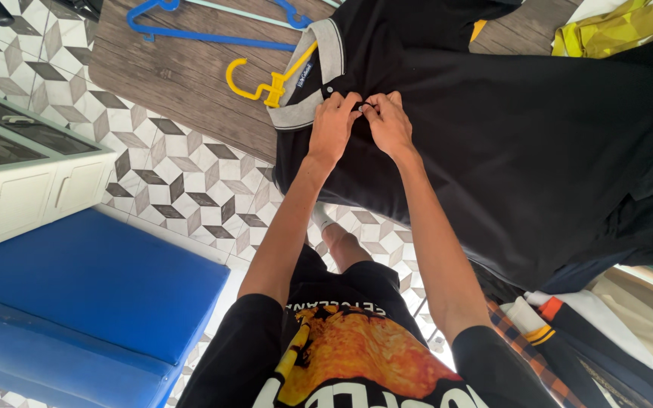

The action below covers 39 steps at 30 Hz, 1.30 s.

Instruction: The person buttons a plaid shirt, places it on a hanger, and hangs it on a clothing rack. They then pick up a black jacket, place it on a hanger, and hang it on the rack.

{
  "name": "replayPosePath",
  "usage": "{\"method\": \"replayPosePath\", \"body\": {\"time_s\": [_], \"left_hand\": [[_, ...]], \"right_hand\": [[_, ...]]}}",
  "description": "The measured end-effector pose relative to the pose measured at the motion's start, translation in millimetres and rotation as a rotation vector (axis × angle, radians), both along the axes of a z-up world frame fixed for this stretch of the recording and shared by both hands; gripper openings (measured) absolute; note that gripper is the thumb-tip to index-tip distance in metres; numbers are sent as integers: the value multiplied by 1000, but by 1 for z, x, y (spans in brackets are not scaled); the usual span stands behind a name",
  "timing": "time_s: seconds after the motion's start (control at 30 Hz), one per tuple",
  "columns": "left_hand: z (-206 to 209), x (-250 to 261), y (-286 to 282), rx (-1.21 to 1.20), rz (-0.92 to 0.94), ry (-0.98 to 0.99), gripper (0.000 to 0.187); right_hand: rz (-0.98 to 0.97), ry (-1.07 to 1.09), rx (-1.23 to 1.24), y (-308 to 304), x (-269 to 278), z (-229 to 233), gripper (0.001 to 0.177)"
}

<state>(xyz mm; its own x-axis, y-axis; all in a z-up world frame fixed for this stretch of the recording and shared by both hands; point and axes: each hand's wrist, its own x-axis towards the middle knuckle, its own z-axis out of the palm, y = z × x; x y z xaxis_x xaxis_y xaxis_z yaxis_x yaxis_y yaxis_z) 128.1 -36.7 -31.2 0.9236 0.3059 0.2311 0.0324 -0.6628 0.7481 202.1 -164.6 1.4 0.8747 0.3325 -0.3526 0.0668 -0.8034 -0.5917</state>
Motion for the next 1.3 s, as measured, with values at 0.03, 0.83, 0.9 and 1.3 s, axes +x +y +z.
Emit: {"method": "replayPosePath", "body": {"time_s": [0.03, 0.83, 0.9, 1.3], "left_hand": [[-1, 1, 0, 12, 11, -24, 25], [-7, 6, 8, -269, 12, -51, 12], [-10, 5, 7, -243, 16, -32, 10], [-3, -2, 4, -53, -4, -86, 9]], "right_hand": [[-9, 23, 5, 0, 1, -1, 18], [-60, -60, 217, -5, -6, 4, 11], [-68, -42, 238, -6, -6, 4, 10], [-50, -26, 376, -14, -10, -4, 14]]}}
